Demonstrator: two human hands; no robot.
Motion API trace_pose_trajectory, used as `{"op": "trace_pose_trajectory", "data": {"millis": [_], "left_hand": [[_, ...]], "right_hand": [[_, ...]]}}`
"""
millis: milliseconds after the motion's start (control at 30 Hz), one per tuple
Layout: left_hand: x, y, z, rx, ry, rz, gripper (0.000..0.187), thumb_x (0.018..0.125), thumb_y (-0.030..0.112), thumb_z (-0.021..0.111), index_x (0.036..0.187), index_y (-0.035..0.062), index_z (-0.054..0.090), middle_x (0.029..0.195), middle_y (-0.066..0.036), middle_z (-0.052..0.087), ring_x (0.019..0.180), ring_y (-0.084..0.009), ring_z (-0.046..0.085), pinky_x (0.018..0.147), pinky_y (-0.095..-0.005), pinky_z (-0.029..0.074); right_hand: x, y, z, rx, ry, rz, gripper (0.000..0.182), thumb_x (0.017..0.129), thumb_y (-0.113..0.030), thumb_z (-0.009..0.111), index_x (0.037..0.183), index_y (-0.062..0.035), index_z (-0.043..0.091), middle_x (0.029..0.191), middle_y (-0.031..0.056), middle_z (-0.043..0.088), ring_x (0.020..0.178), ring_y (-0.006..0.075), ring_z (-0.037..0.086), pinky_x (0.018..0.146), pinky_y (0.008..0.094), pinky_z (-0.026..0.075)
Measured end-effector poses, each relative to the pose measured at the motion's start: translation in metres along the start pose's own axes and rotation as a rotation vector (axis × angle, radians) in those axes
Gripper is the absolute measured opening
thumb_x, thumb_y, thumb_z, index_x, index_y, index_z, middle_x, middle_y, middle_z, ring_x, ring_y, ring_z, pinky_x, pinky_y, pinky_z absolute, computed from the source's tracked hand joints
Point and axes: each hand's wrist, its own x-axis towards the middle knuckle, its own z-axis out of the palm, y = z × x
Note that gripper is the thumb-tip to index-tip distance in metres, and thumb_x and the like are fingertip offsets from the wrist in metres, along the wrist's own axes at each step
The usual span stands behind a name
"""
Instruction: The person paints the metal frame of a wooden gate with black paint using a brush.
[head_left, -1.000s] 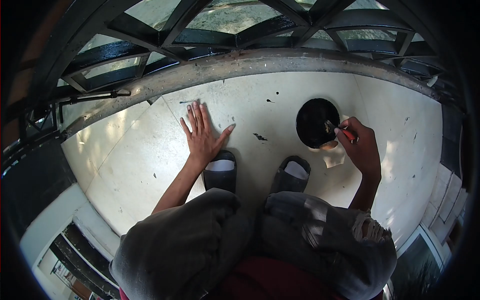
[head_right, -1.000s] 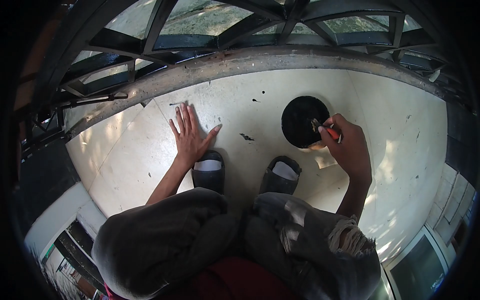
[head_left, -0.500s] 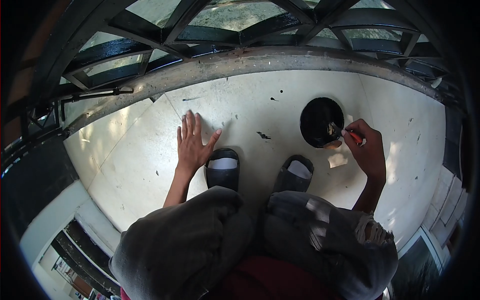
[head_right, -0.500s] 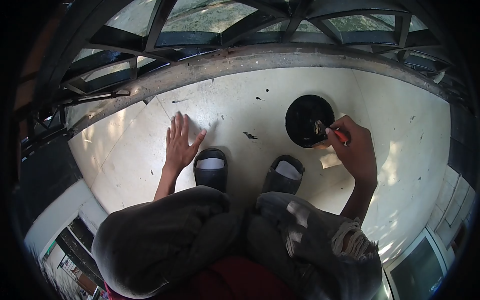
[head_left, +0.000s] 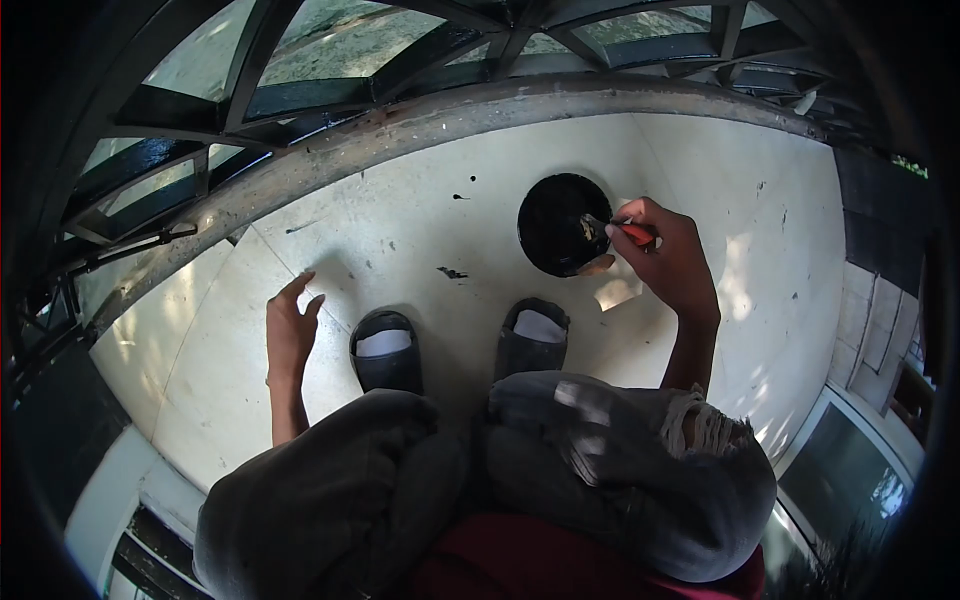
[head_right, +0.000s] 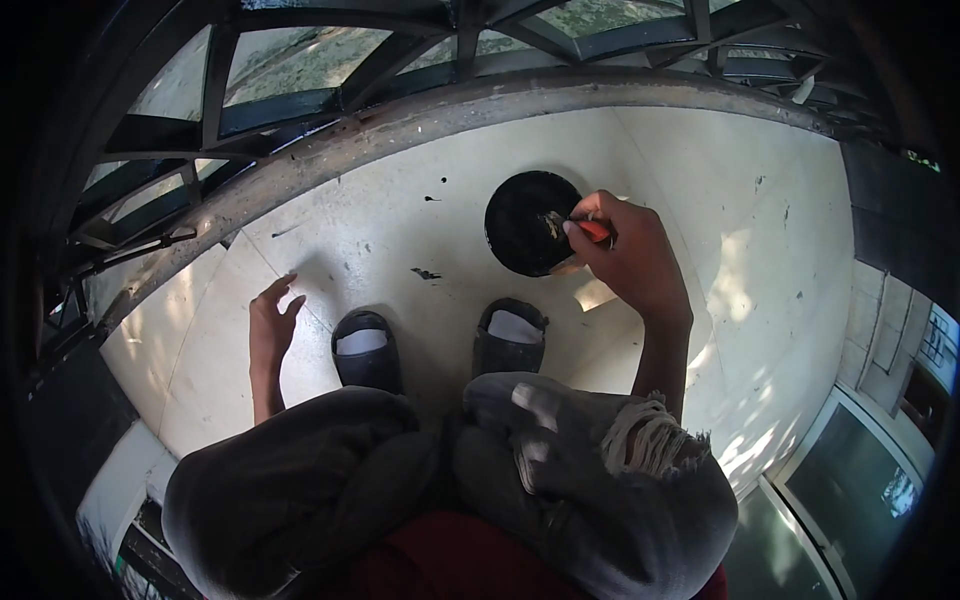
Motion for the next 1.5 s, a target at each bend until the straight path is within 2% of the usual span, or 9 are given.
{"op": "trace_pose_trajectory", "data": {"millis": [67, 200, 300, 367, 467, 533, 867, 1267, 1500], "left_hand": [[0.001, 0.010, 0.000, -0.278, 0.047, -0.158, 0.025, 0.087, 0.006, 0.076, 0.107, -0.0082, 0.072, 0.088, -0.020, 0.076, 0.076, -0.0223, 0.076, 0.070, -0.0307, 0.059], [0.000, 0.044, -0.001, -0.146, -0.002, -0.176, 0.026, 0.083, 0.014, 0.083, 0.096, -0.0069, 0.073, 0.065, -0.011, 0.069, 0.052, -0.0135, 0.063, 0.050, -0.0299, 0.050], [0.005, 0.042, 0.007, 0.010, -0.028, -0.170, 0.023, 0.085, 0.014, 0.082, 0.096, -0.0050, 0.074, 0.064, -0.011, 0.068, 0.050, -0.0129, 0.062, 0.049, -0.0300, 0.048], [0.004, 0.046, 0.012, -0.135, -0.069, -0.296, 0.022, 0.087, 0.012, 0.079, 0.101, -0.0041, 0.074, 0.070, -0.014, 0.070, 0.056, -0.0172, 0.066, 0.056, -0.0308, 0.052], [0.001, 0.036, 0.025, -0.186, 0.096, 0.032, 0.021, 0.090, 0.011, 0.073, 0.107, -0.0017, 0.072, 0.091, -0.017, 0.075, 0.076, -0.0240, 0.072, 0.068, -0.0338, 0.056], [0.001, 0.039, 0.025, -0.148, 0.072, 0.055, 0.020, 0.090, 0.011, 0.073, 0.106, -0.0013, 0.072, 0.091, -0.016, 0.075, 0.077, -0.0244, 0.072, 0.070, -0.0341, 0.056], [-0.005, 0.044, 0.034, -0.052, -0.026, 0.156, 0.022, 0.090, 0.017, 0.074, 0.105, 0.0015, 0.071, 0.090, -0.015, 0.074, 0.081, -0.0277, 0.071, 0.074, -0.0367, 0.056], [-0.004, 0.045, 0.032, -0.013, -0.085, 0.251, 0.025, 0.091, 0.017, 0.074, 0.111, 0.0015, 0.069, 0.091, -0.015, 0.074, 0.084, -0.0282, 0.070, 0.078, -0.0376, 0.056], [-0.008, 0.053, 0.033, -0.006, -0.172, 0.219, 0.019, 0.092, 0.016, 0.072, 0.086, -0.0007, 0.065, 0.079, -0.017, 0.068, 0.071, -0.0325, 0.067, 0.065, -0.0398, 0.052]], "right_hand": [[-0.003, -0.002, 0.000, 0.042, 0.041, 0.020, 0.015, 0.090, -0.009, 0.074, 0.102, -0.0008, 0.069, 0.082, 0.0082, 0.071, 0.074, 0.0136, 0.067, 0.070, 0.0275, 0.052], [-0.004, 0.004, 0.001, 0.023, 0.140, -0.019, 0.016, 0.090, -0.010, 0.076, 0.104, -0.0027, 0.073, 0.087, 0.0040, 0.071, 0.073, 0.0086, 0.059, 0.067, 0.0239, 0.048], [-0.003, 0.005, 0.005, 0.032, 0.199, -0.027, 0.016, 0.091, -0.014, 0.077, 0.102, -0.0030, 0.073, 0.088, 0.0051, 0.071, 0.072, 0.0101, 0.061, 0.066, 0.0253, 0.049], [-0.002, 0.009, 0.010, 0.049, 0.220, -0.018, 0.017, 0.092, -0.017, 0.077, 0.101, -0.0032, 0.073, 0.088, 0.0066, 0.071, 0.072, 0.0121, 0.063, 0.065, 0.0273, 0.051], [0.002, 0.021, 0.019, 0.046, 0.218, -0.069, 0.018, 0.092, -0.017, 0.077, 0.102, -0.0036, 0.073, 0.088, 0.0071, 0.071, 0.071, 0.0124, 0.062, 0.064, 0.0274, 0.050], [0.004, 0.025, 0.022, -0.017, 0.181, -0.110, 0.018, 0.091, -0.011, 0.077, 0.106, -0.0032, 0.073, 0.091, 0.0049, 0.073, 0.073, 0.0076, 0.061, 0.064, 0.0229, 0.048], [0.001, 0.034, 0.015, 0.082, 0.126, 0.016, 0.021, 0.089, -0.011, 0.079, 0.108, -0.0032, 0.071, 0.087, 0.0035, 0.073, 0.075, 0.0064, 0.064, 0.066, 0.0230, 0.050], [-0.007, 0.027, -0.006, 0.122, 0.282, 0.074, 0.020, 0.090, -0.018, 0.080, 0.100, -0.0026, 0.073, 0.083, 0.0009, 0.072, 0.072, 0.0046, 0.060, 0.065, 0.0227, 0.048], [-0.005, 0.004, 0.015, 0.001, 0.344, -0.054, 0.016, 0.095, -0.019, 0.074, 0.096, -0.0033, 0.072, 0.080, 0.0091, 0.071, 0.063, 0.0147, 0.063, 0.061, 0.0276, 0.051]]}}
